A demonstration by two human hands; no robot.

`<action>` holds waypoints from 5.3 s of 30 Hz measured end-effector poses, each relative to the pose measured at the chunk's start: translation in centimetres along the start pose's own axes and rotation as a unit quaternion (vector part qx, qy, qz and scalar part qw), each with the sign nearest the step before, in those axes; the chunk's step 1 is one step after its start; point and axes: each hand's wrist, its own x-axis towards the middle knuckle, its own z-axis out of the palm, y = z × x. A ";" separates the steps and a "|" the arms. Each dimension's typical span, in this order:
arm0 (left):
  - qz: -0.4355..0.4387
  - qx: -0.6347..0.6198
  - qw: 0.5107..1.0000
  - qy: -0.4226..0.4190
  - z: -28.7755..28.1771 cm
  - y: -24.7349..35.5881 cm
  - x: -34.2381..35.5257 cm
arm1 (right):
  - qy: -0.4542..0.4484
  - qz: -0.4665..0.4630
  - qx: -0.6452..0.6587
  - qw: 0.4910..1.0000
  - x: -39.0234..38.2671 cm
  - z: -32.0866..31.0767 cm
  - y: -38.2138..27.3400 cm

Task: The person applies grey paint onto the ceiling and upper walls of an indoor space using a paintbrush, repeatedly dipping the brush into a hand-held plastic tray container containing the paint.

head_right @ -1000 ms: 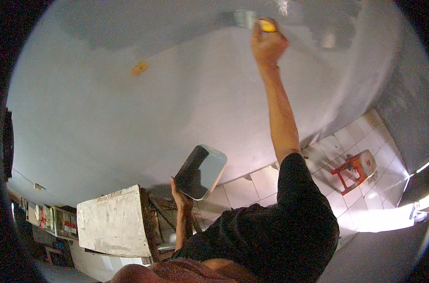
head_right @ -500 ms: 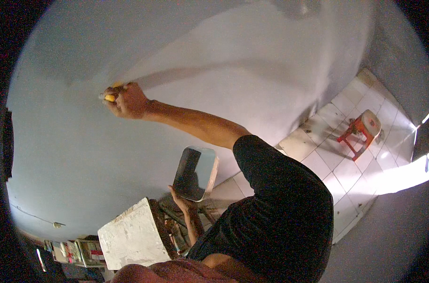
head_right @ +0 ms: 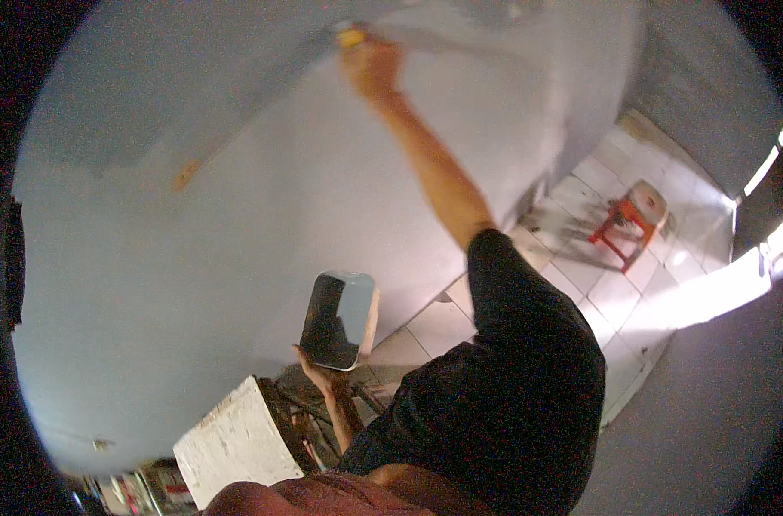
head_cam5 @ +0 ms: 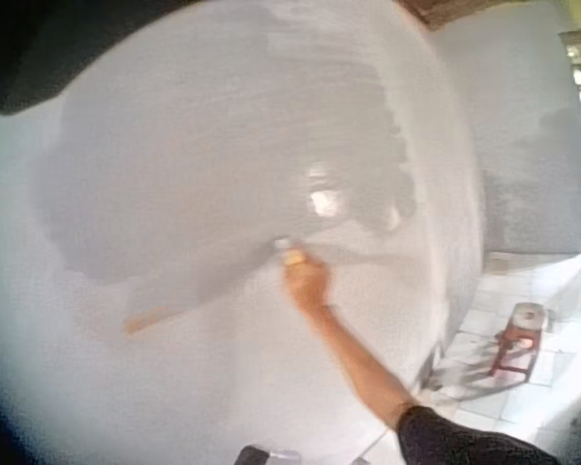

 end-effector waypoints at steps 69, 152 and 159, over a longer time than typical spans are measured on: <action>-0.045 0.015 0.998 0.043 8.5 -5.2 0.2 | -0.642 0.095 0.287 0.704 -11.4 -17.6 -8.4; -0.114 -0.002 0.992 -0.061 19.4 -12.3 4.3 | -0.469 0.019 0.199 0.860 -6.3 -24.7 -0.7; -0.081 0.018 0.995 -0.051 22.6 -13.0 4.0 | -0.582 0.067 0.258 0.768 -10.5 -25.1 -0.2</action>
